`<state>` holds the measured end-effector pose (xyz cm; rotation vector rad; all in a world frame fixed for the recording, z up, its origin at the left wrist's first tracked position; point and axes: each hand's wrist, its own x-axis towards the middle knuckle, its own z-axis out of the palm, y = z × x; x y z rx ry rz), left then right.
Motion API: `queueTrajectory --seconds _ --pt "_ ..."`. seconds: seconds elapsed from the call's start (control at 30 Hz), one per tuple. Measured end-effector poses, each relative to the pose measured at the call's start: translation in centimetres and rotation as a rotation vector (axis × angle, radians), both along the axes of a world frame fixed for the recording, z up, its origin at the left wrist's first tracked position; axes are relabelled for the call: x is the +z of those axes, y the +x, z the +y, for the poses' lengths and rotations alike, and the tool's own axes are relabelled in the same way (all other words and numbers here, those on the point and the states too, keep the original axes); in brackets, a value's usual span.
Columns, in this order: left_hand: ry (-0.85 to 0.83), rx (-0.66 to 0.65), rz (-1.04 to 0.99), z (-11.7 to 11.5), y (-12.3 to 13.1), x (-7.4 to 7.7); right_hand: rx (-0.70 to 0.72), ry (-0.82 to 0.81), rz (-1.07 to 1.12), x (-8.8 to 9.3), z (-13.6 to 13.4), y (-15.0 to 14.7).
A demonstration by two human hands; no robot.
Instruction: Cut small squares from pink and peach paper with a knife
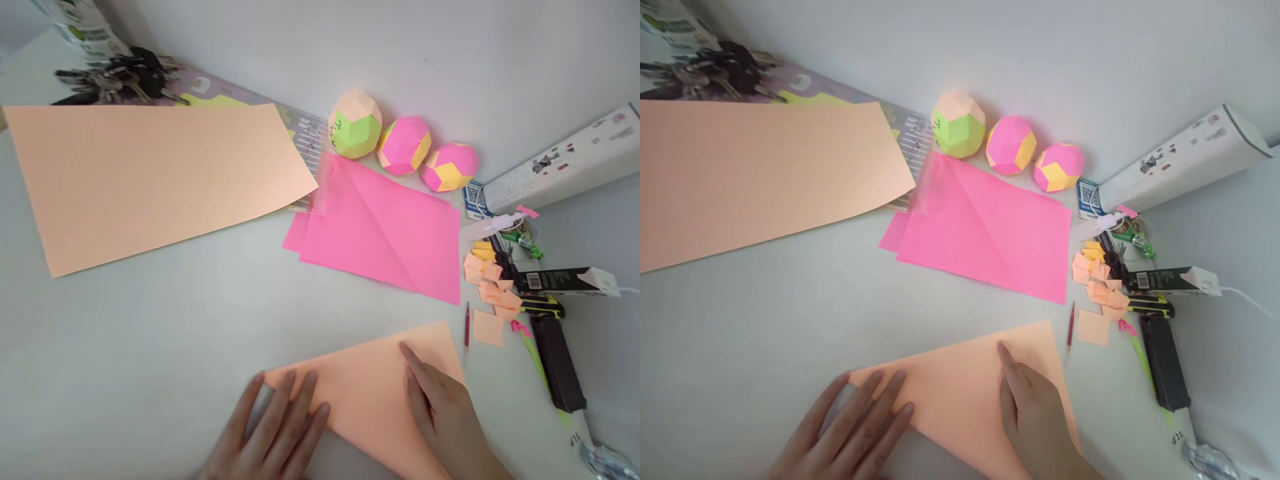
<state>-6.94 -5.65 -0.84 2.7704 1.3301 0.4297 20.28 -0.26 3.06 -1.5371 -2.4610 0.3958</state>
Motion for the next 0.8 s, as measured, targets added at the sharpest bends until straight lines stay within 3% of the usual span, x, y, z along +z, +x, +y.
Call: queueTrajectory --seconds 0.23,0.4,0.8 --pt "0.029 0.042 -0.072 -0.5 0.2 -0.9 -0.007 0.010 -0.011 -0.1 0.0 -0.1" --pt "0.089 -0.013 -0.036 0.0 -0.1 -1.1 -0.004 0.036 -0.018 -0.2 0.0 0.0" --pt "0.023 -0.081 0.198 1.3 -0.5 1.8 -0.004 -0.003 -0.077 -0.9 0.3 1.9"
